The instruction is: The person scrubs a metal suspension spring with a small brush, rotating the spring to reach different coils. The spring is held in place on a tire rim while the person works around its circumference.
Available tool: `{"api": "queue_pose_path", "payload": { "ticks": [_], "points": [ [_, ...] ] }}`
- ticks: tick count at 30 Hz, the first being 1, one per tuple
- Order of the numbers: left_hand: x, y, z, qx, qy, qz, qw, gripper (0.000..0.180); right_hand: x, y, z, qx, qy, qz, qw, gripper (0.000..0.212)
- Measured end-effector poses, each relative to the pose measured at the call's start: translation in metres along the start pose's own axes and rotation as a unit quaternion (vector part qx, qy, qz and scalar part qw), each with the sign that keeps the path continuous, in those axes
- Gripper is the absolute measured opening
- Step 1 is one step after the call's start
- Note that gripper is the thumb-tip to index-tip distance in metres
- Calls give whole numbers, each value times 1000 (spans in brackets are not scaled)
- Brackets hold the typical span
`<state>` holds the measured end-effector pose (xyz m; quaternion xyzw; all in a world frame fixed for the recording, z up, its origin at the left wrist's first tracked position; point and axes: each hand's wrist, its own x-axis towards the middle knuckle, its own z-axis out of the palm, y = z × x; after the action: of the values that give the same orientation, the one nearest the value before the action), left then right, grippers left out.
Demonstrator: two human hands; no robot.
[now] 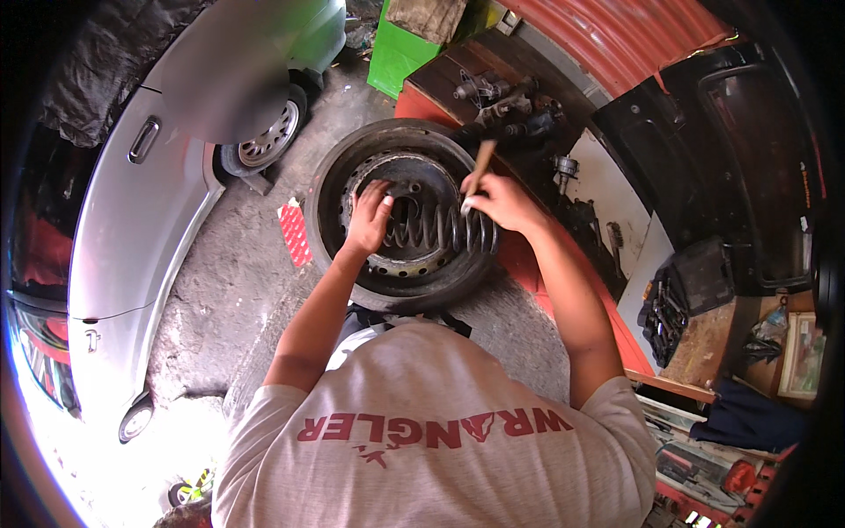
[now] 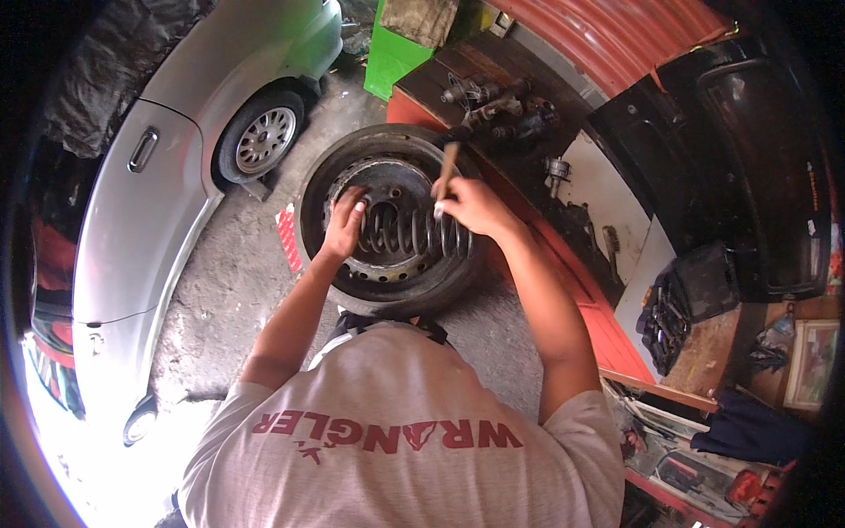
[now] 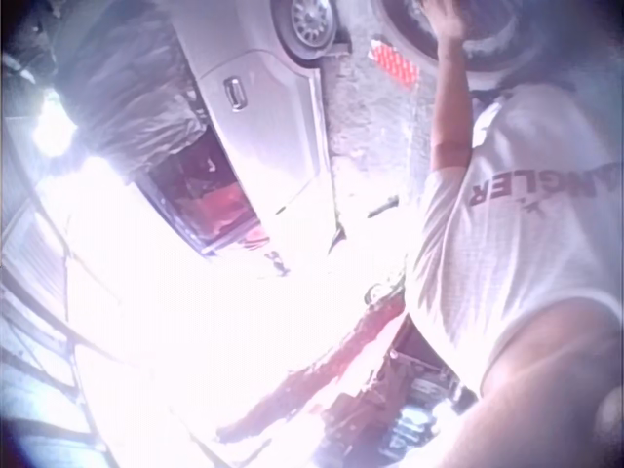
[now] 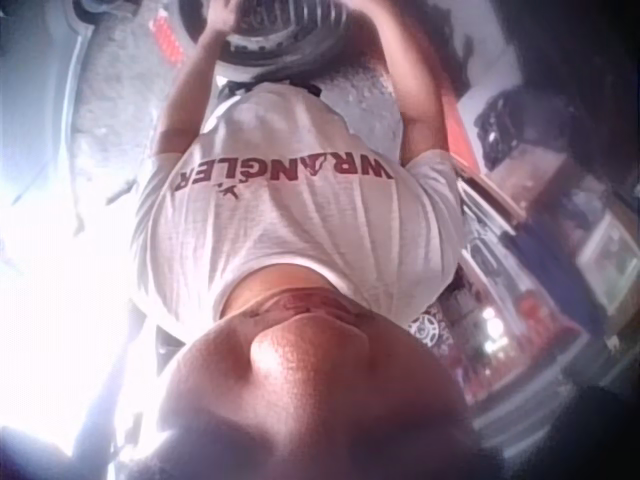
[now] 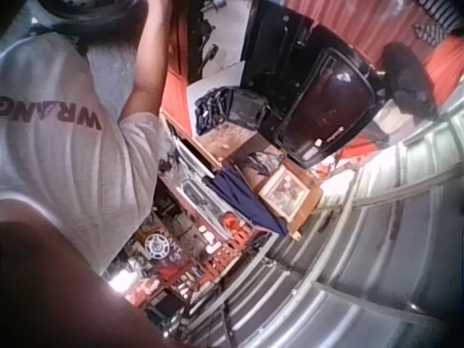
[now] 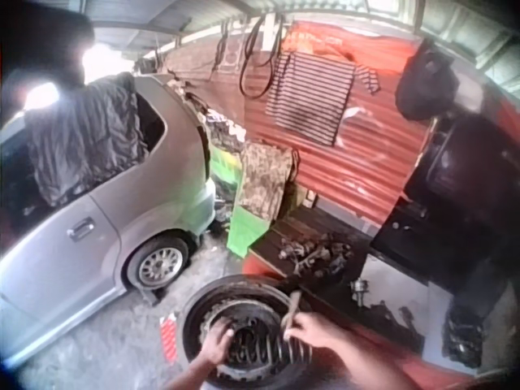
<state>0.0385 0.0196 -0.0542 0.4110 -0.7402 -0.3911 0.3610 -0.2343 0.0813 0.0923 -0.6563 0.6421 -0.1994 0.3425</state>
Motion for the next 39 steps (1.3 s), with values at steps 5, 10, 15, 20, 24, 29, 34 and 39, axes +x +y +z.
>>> {"api": "queue_pose_path", "payload": {
  "ticks": [5, 10, 15, 20, 24, 29, 34, 39],
  "points": [
    [-35, -18, -1, -117, 173, -83, 974, 45, -51, 66, 4, 362, 240, 32, 900, 25],
    [-62, -16, -2, -164, 135, -139, 967, 47, -91, 77, 31, 538, 265, 111, 793, 21],
    [-61, -2, -7, -101, 35, -106, 989, 59, -99, 75, 58, 595, 202, 113, 770, 25],
    [-38, 19, -25, -29, -33, -135, 990, 57, -93, 59, 54, 595, 220, 95, 767, 22],
    [-7, -36, -19, -29, -33, -96, 994, 52, -78, 41, 42, 621, 224, 135, 739, 20],
    [39, 6, -35, -179, -105, -363, 908, 48, -47, 63, 27, 651, 231, 230, 685, 25],
    [36, -19, -36, -330, -54, -338, 880, 55, -31, 85, 30, 673, 207, 169, 690, 26],
    [-3, -24, -21, -370, -30, -254, 893, 67, -39, 93, 40, 667, 233, 165, 688, 23]
  ]
}}
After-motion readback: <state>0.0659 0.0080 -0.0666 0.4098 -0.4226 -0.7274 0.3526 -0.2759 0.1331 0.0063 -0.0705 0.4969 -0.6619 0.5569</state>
